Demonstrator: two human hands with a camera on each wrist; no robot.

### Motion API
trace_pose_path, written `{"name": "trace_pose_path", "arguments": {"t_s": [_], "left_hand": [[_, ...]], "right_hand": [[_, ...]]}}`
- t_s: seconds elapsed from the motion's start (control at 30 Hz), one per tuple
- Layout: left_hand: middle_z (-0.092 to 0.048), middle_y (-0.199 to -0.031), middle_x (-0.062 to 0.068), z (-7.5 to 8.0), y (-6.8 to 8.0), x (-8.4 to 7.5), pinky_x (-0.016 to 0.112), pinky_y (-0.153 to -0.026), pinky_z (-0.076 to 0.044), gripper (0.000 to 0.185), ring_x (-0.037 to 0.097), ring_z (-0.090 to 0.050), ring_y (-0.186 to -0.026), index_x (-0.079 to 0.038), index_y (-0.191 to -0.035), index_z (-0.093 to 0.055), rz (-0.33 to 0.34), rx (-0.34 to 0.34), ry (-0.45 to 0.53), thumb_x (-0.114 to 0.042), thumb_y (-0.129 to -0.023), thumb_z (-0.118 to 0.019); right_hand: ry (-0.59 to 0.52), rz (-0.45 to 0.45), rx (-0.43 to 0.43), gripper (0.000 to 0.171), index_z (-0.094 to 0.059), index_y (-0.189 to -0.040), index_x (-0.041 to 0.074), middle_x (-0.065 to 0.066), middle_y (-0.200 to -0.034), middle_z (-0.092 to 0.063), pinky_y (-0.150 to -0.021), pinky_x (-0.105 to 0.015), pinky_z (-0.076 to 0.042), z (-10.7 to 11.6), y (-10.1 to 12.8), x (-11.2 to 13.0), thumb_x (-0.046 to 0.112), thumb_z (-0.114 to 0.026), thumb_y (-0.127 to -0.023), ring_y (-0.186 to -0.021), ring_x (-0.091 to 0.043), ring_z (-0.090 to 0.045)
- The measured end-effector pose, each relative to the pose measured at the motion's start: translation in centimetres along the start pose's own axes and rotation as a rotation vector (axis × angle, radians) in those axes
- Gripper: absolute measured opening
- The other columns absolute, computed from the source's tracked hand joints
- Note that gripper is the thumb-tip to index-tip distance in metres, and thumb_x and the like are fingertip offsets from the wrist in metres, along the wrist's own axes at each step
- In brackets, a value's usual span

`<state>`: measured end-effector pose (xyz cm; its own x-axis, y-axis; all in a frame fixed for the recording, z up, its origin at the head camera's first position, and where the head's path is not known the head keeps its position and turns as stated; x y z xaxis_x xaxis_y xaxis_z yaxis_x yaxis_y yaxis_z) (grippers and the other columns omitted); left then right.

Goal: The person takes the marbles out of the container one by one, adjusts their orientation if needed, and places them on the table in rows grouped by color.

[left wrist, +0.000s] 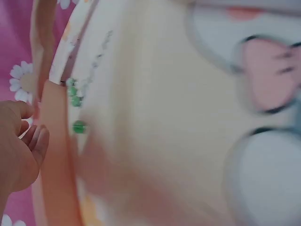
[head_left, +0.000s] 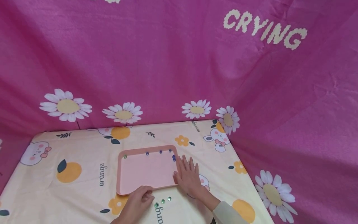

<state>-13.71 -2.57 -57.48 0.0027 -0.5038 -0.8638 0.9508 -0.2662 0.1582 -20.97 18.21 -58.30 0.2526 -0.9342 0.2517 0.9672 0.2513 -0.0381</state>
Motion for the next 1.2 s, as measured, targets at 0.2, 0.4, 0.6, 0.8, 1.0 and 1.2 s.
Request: {"name": "trace_pose_path", "arguments": {"t_s": [0.2,0.4,0.6,0.8,1.0,1.2], "left_hand": [[-0.067,-0.108,0.004,0.8,-3.6,-3.0,0.024,-0.081,-0.055,0.026,0.012,-0.061,-0.091,-0.006,-0.119,-0.066,-0.177,-0.061,-0.036,-0.007,-0.094,-0.069],[-0.069,-0.111,0.011,0.4,-8.2,-4.0,0.032,-0.086,-0.055,0.031,0.017,-0.063,-0.094,-0.002,-0.124,-0.065,-0.212,-0.092,-0.041,-0.006,-0.094,-0.068],[-0.07,-0.112,0.016,-0.4,-12.2,-3.5,0.039,-0.089,-0.055,0.03,0.025,-0.067,-0.099,0.002,-0.122,-0.066,-0.184,-0.167,0.015,0.0,-0.092,-0.068],[-0.072,-0.103,0.015,-1.1,-14.7,-2.7,0.035,-0.081,-0.057,0.029,0.024,-0.069,-0.09,0.003,-0.118,-0.068,-0.171,-0.23,0.014,0.003,-0.09,-0.069],[-0.072,-0.101,0.013,-2.0,-16.3,-3.6,0.035,-0.08,-0.057,0.028,0.023,-0.068,-0.089,0.001,-0.117,-0.069,-0.193,-0.221,-0.054,0.003,-0.09,-0.068],[-0.071,-0.11,0.013,-2.3,-17.1,-4.1,0.039,-0.091,-0.054,0.027,0.027,-0.067,-0.102,-0.002,-0.119,-0.07,-0.167,-0.198,-0.141,0.001,-0.092,-0.067]], "right_hand": [[0.007,-0.012,0.007,0.067,-0.019,-0.16,0.015,-0.016,-0.164,-0.017,-0.112,-0.07,-0.01,0.0,0.0,-0.1,0.045,-0.04,-0.104,-0.147,-0.047,-0.009],[0.006,-0.016,0.01,0.067,-0.02,-0.16,0.015,-0.016,-0.164,-0.018,-0.112,-0.07,-0.011,0.1,0.0,0.0,0.044,-0.041,-0.104,-0.147,-0.047,-0.009],[0.018,-0.015,0.015,0.067,-0.018,-0.161,0.016,-0.014,-0.164,-0.017,-0.112,-0.069,-0.011,0.1,0.0,0.0,0.045,-0.04,-0.104,-0.148,-0.046,-0.009],[0.017,-0.017,0.021,0.067,-0.018,-0.161,0.016,-0.014,-0.164,-0.015,-0.112,-0.069,-0.01,0.0,-0.1,-0.1,0.046,-0.039,-0.104,-0.148,-0.045,-0.007],[-0.003,-0.034,0.03,0.068,-0.017,-0.161,0.017,-0.014,-0.165,-0.015,-0.113,-0.068,-0.009,0.1,-0.2,-0.4,0.046,-0.04,-0.104,-0.148,-0.045,-0.006],[-0.023,-0.034,0.035,0.067,-0.017,-0.161,0.017,-0.014,-0.165,-0.015,-0.113,-0.068,-0.008,0.0,-0.1,-0.2,0.045,-0.04,-0.104,-0.148,-0.045,-0.005]]}}
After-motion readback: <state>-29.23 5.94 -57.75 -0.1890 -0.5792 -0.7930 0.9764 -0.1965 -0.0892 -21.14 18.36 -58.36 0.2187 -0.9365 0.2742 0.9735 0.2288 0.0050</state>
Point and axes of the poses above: each hand's wrist, its own y-axis away from the middle knuckle, its own z-axis out of the back of the hand, x = y × z, the point moved 7 cm from there along -y, towards the middle knuckle
